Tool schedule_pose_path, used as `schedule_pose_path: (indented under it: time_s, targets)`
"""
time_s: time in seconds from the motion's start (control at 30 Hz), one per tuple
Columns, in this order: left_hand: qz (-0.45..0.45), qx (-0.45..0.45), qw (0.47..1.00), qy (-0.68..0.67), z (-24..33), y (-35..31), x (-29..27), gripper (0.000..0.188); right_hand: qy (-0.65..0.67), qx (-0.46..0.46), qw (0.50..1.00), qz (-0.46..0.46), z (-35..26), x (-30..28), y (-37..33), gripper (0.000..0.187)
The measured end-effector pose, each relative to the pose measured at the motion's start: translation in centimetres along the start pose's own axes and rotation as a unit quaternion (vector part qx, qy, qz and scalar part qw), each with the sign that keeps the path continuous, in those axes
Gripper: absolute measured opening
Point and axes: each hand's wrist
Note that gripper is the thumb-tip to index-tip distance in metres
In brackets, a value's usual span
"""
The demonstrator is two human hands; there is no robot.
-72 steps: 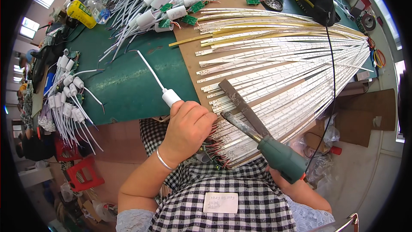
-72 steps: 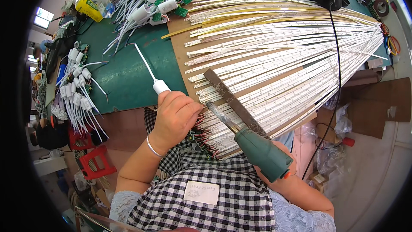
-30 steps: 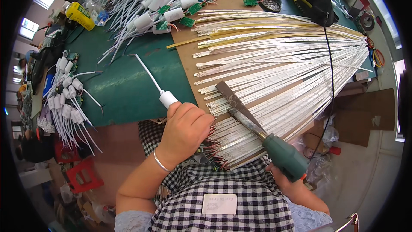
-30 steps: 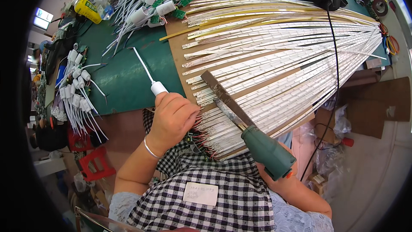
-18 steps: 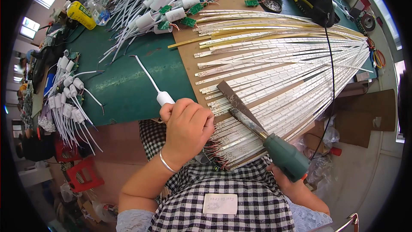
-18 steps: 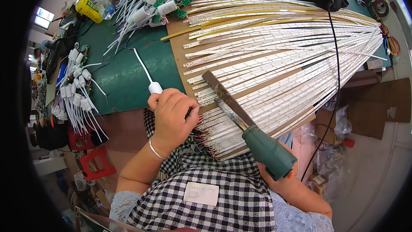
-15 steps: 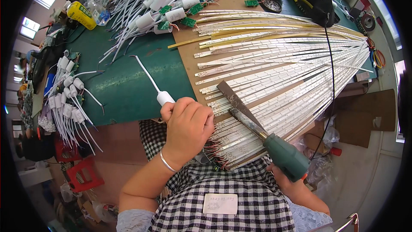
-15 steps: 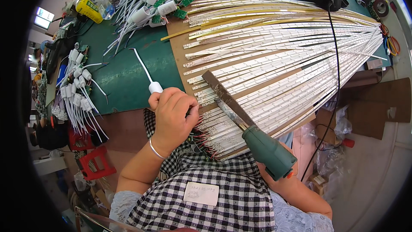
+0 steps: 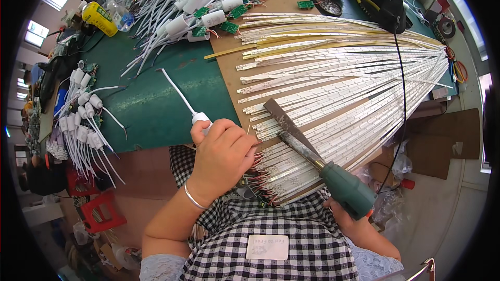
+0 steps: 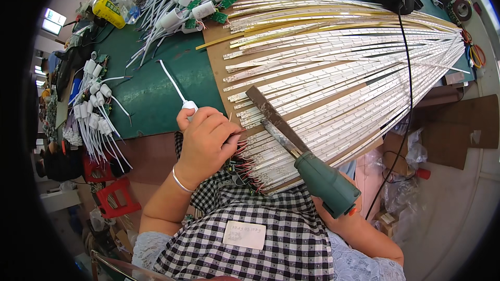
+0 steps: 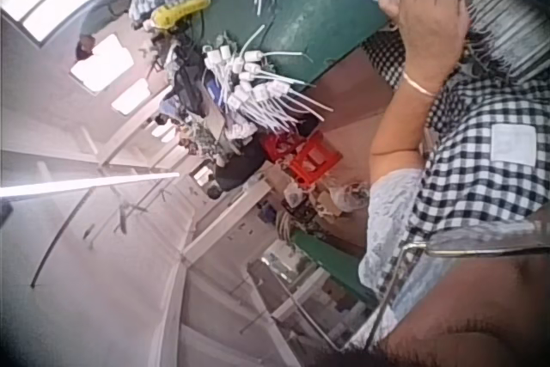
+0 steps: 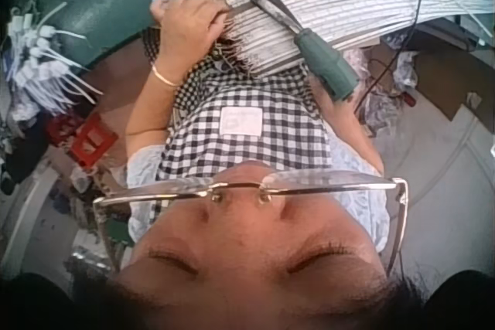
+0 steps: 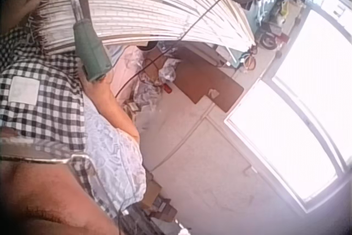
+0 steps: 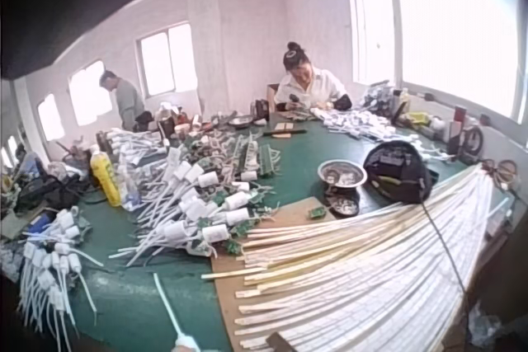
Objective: The person uses a soldering iron to attach white wire connectors to the ends of long, flat LED strips. They repeatedly pick up a connector, align it with the strip's contact points, and apply heat to secure the connection. The completed units are placed on the table to the left.
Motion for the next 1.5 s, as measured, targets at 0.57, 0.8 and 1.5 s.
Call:
schedule_pose_path:
  time_s: [0.57,0.8,1.5]
  targets:
    - [-0.005,-0.065,0.998,-0.009,0.2,0.0,1.2,0.009,0.016,0.062,0.998,-0.015,-0.4,0.3,-0.1,0.043]
    - [-0.002,-0.067,0.998,-0.016,0.1,0.1,1.2,0.010,-0.003,-0.014,1.000,-0.025,0.5,0.6,0.1,0.057]
    - [-0.014,-0.069,0.998,-0.010,0.2,0.3,1.2,0.010,0.069,0.070,0.995,-0.016,-0.5,0.3,0.0,0.042]
Point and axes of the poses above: each hand's wrist, its own y-axis towards the middle knuckle, its own x-axis out of the palm, z = x × y, and after that the axes turned 1 degree about x, right-handed
